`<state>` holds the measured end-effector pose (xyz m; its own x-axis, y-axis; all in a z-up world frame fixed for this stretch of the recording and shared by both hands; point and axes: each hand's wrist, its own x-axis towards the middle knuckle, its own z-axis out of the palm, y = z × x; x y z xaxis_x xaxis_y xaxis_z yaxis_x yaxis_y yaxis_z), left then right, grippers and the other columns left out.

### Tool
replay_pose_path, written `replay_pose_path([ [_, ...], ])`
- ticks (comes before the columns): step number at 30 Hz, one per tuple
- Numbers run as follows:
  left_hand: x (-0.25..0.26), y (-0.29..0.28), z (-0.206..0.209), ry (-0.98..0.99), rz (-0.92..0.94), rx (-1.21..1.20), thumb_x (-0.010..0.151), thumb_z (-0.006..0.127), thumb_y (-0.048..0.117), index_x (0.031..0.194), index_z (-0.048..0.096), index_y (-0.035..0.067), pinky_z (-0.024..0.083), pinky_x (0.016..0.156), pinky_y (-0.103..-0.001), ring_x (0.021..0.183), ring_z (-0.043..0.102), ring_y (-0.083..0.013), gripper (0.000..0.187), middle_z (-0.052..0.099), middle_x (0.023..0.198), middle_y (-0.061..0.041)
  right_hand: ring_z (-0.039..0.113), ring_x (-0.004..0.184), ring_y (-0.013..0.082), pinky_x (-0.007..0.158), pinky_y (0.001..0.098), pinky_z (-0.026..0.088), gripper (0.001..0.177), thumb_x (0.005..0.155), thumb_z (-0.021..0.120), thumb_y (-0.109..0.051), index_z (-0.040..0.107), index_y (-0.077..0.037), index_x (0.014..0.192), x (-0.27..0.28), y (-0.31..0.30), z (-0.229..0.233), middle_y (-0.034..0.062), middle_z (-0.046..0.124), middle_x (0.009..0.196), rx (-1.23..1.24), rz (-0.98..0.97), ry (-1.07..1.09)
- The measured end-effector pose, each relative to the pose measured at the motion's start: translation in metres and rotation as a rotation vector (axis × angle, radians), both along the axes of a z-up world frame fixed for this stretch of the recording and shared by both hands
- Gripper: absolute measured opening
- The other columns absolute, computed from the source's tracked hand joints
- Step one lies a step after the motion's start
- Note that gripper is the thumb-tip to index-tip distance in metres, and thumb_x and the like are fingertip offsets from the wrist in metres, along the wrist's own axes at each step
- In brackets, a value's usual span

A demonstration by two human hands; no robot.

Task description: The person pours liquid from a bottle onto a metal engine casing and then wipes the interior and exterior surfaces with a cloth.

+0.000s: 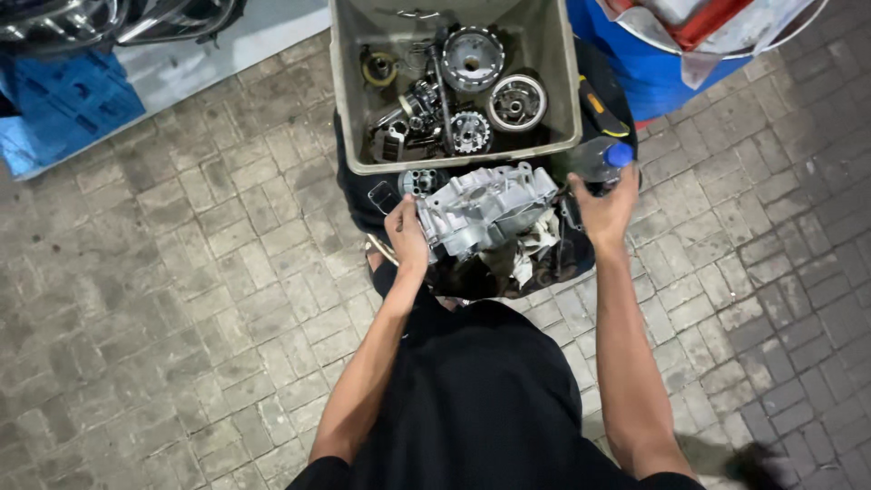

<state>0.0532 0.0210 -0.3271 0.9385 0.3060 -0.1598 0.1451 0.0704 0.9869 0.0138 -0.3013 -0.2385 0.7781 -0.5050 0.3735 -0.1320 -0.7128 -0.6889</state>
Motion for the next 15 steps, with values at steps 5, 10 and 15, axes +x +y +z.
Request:
replay_pose_path([
  [5, 0.002, -0.002, 0.010, -0.027, -0.005, -0.014, 0.102, 0.057, 0.024, 0.067, 0.060, 0.017, 0.044, 0.077, -0.029, 0.071, 0.048, -0.0134, 0.035, 0.050, 0.069, 0.007, 0.058, 0.117, 0.0453, 0.095, 0.0516, 0.050, 0.068, 0.089, 0.096, -0.015, 0.048, 0.005, 0.133, -0.012, 0.022, 0.055, 0.0314, 0.058, 0.124, 0.146, -0.064, -0.103],
  [10, -0.009, -0.007, 0.059, -0.150, -0.050, 0.021, 0.102, 0.049, 0.022, 0.065, 0.027, 0.023, 0.020, 0.060, -0.035, 0.065, 0.026, -0.0054, 0.043, 0.026, 0.065, 0.010, 0.040, 0.150, 0.0442, 0.127, 0.0607, 0.038, 0.089, 0.113, 0.064, 0.025, 0.018, -0.030, 0.166, -0.036, -0.036, 0.058, 0.0227, 0.034, 0.168, 0.528, 0.397, -0.653],
  [15, -0.019, -0.011, 0.059, -0.167, -0.055, -0.021, 0.105, 0.050, 0.027, 0.067, 0.041, 0.019, 0.029, 0.063, -0.030, 0.070, 0.035, -0.0045, 0.039, 0.037, 0.068, 0.010, 0.059, 0.127, 0.0330, 0.097, 0.0517, 0.051, 0.079, 0.071, 0.084, -0.028, 0.057, -0.018, 0.144, -0.048, 0.039, 0.243, 0.0114, 0.060, 0.147, -0.211, 0.603, 0.744],
])
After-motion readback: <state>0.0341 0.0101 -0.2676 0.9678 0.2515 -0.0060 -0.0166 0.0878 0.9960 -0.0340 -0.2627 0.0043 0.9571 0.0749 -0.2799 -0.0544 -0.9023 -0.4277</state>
